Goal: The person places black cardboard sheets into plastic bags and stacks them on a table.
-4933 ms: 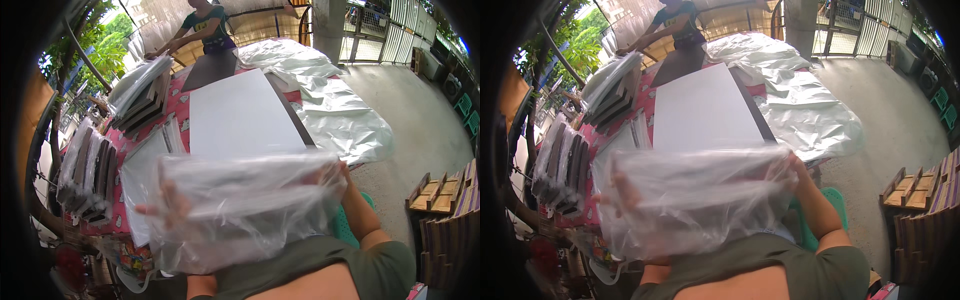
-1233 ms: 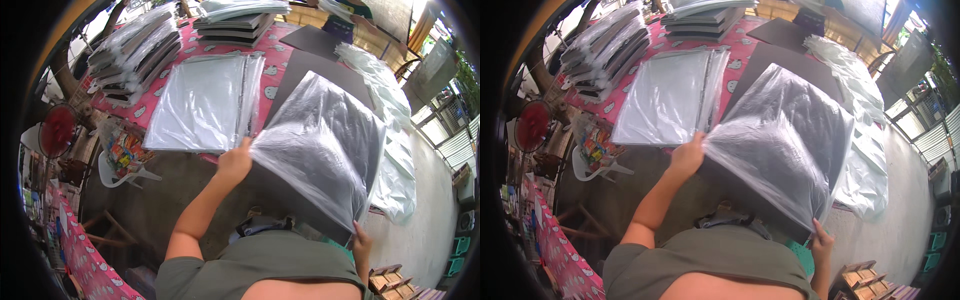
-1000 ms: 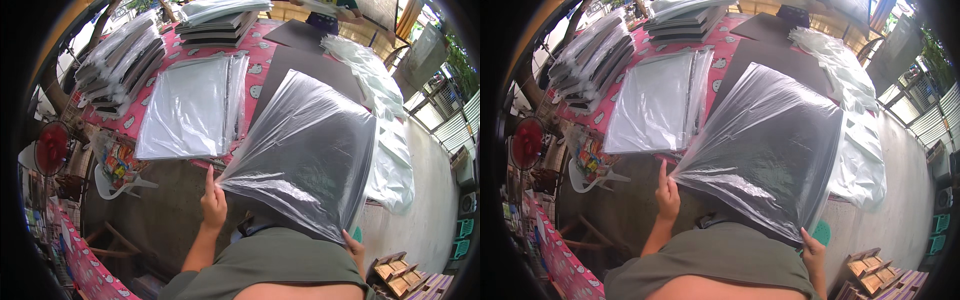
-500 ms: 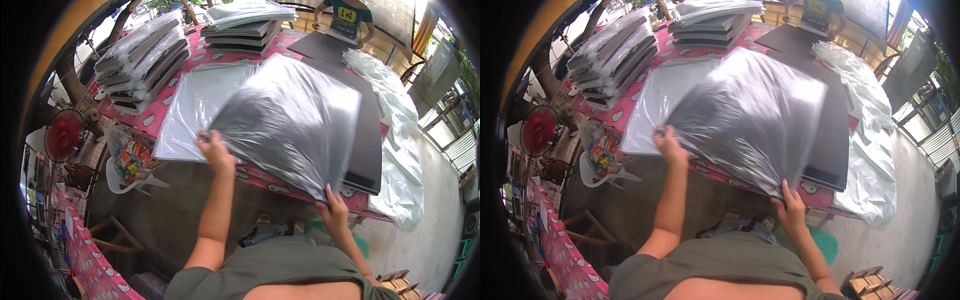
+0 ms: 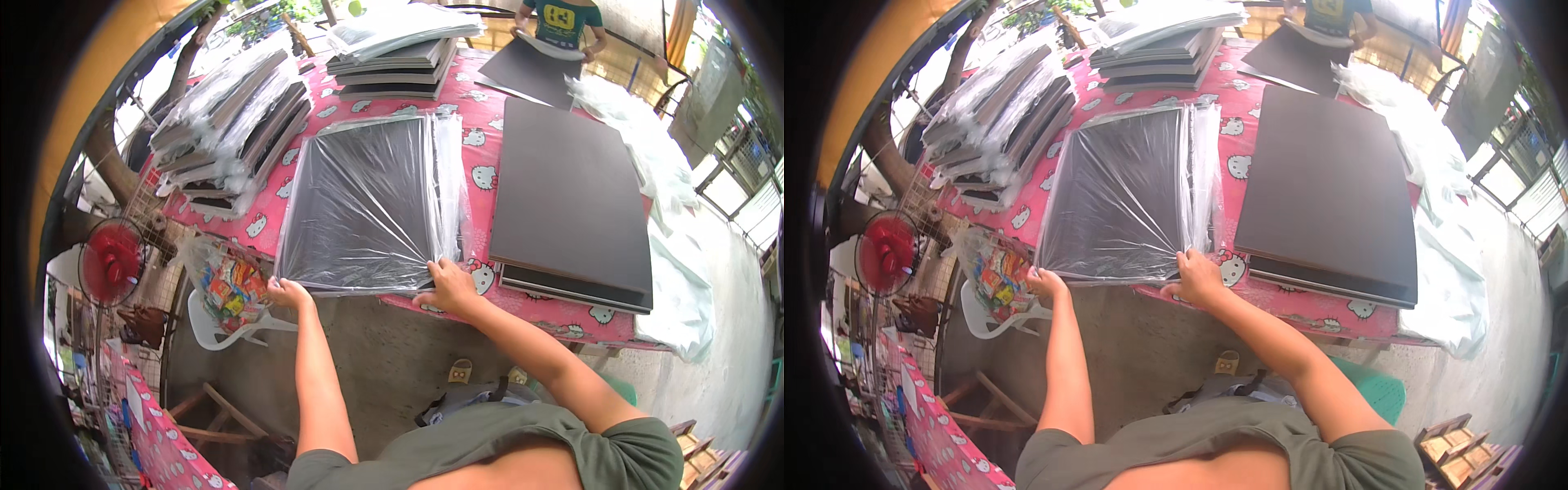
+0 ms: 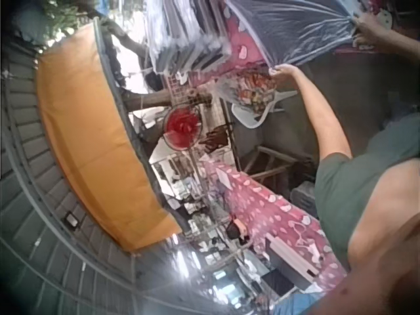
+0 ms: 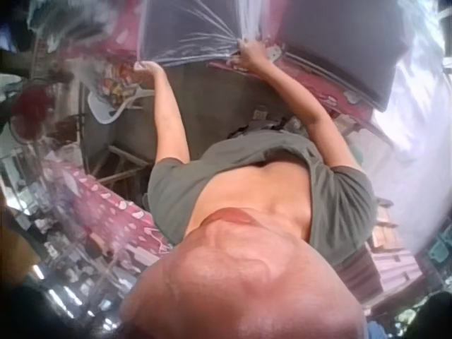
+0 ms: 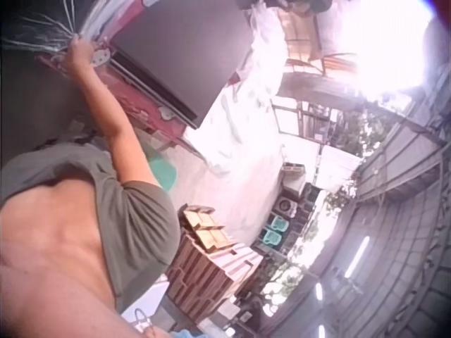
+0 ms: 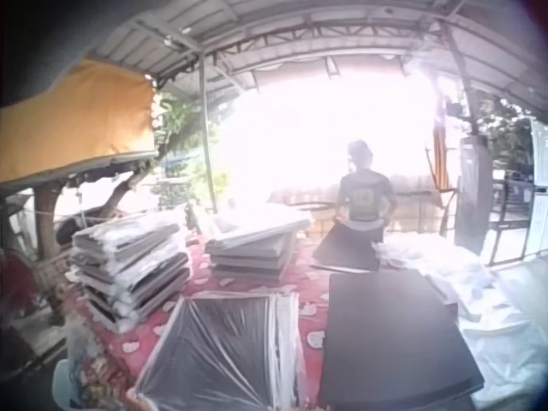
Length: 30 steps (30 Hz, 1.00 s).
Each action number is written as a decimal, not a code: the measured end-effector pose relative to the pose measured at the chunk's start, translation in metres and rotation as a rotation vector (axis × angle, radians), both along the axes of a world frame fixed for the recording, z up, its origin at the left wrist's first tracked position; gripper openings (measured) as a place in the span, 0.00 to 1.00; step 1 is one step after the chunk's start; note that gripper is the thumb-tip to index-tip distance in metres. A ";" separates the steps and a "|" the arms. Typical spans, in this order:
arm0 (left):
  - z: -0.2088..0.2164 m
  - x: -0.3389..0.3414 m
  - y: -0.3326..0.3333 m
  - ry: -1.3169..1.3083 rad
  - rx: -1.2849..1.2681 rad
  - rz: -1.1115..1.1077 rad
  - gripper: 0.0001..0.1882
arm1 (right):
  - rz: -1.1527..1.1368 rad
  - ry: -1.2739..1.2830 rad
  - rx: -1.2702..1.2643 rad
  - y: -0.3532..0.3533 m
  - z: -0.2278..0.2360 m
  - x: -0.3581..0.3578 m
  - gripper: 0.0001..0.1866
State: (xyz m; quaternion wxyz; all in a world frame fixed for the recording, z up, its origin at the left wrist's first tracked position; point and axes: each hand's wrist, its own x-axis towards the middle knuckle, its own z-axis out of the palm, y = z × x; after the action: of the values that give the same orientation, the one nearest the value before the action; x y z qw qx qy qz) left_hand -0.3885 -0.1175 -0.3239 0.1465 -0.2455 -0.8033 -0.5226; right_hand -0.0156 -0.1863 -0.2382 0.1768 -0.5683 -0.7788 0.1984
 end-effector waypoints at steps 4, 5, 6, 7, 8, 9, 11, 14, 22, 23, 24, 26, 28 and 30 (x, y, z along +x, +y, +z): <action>-0.010 0.041 0.037 -0.146 0.066 -0.022 0.13 | -0.042 0.017 0.026 0.007 -0.024 0.022 0.34; 0.006 0.063 0.040 -0.171 -0.014 -0.029 0.12 | -0.063 0.011 0.030 0.009 -0.026 0.030 0.34; -0.007 0.057 0.052 -0.048 -0.075 -0.087 0.11 | -0.089 0.007 0.034 0.010 -0.028 0.040 0.33; -0.009 0.063 0.055 0.021 -0.143 -0.030 0.11 | -0.042 -0.004 0.024 0.001 -0.020 0.048 0.33; -0.014 0.041 0.050 0.079 -0.258 -0.103 0.12 | 0.015 -0.004 0.016 -0.014 0.001 0.055 0.33; -0.020 -0.039 0.028 -0.044 -0.119 -0.076 0.13 | 0.129 0.106 0.068 -0.038 0.036 0.053 0.32; -0.008 0.043 0.042 -0.050 -0.167 -0.021 0.16 | 0.076 0.202 0.126 -0.091 0.065 0.128 0.29; 0.029 0.034 0.015 -0.488 -0.034 -0.075 0.20 | -0.235 0.134 0.473 -0.144 0.075 0.320 0.10; 0.094 0.306 -0.031 -0.358 0.206 -0.735 0.16 | -0.919 -0.152 -0.128 -0.233 -0.020 0.517 0.11; 0.081 0.317 -0.023 -0.131 0.145 -0.804 0.17 | -0.906 -0.172 -0.019 -0.238 -0.028 0.531 0.10; 0.086 0.335 -0.029 0.254 -0.135 -0.747 0.23 | -0.926 -0.127 0.064 -0.244 -0.032 0.543 0.09; 0.099 0.353 -0.047 0.500 -0.451 -0.816 0.34 | -0.995 0.058 0.126 -0.243 -0.015 0.548 0.09; 0.107 0.348 -0.061 0.578 -0.697 -0.891 0.40 | -1.059 -0.007 0.148 -0.250 -0.004 0.552 0.08; 0.109 0.328 -0.064 0.601 -0.882 -0.985 0.45 | -0.986 -0.017 0.061 -0.251 0.003 0.551 0.09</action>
State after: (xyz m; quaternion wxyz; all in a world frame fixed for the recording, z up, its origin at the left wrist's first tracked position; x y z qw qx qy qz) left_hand -0.0601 -0.1818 -0.2147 -0.0038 -0.7479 -0.6605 -0.0654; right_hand 0.5352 -0.4373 -0.2354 0.2600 -0.8651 -0.4241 0.0636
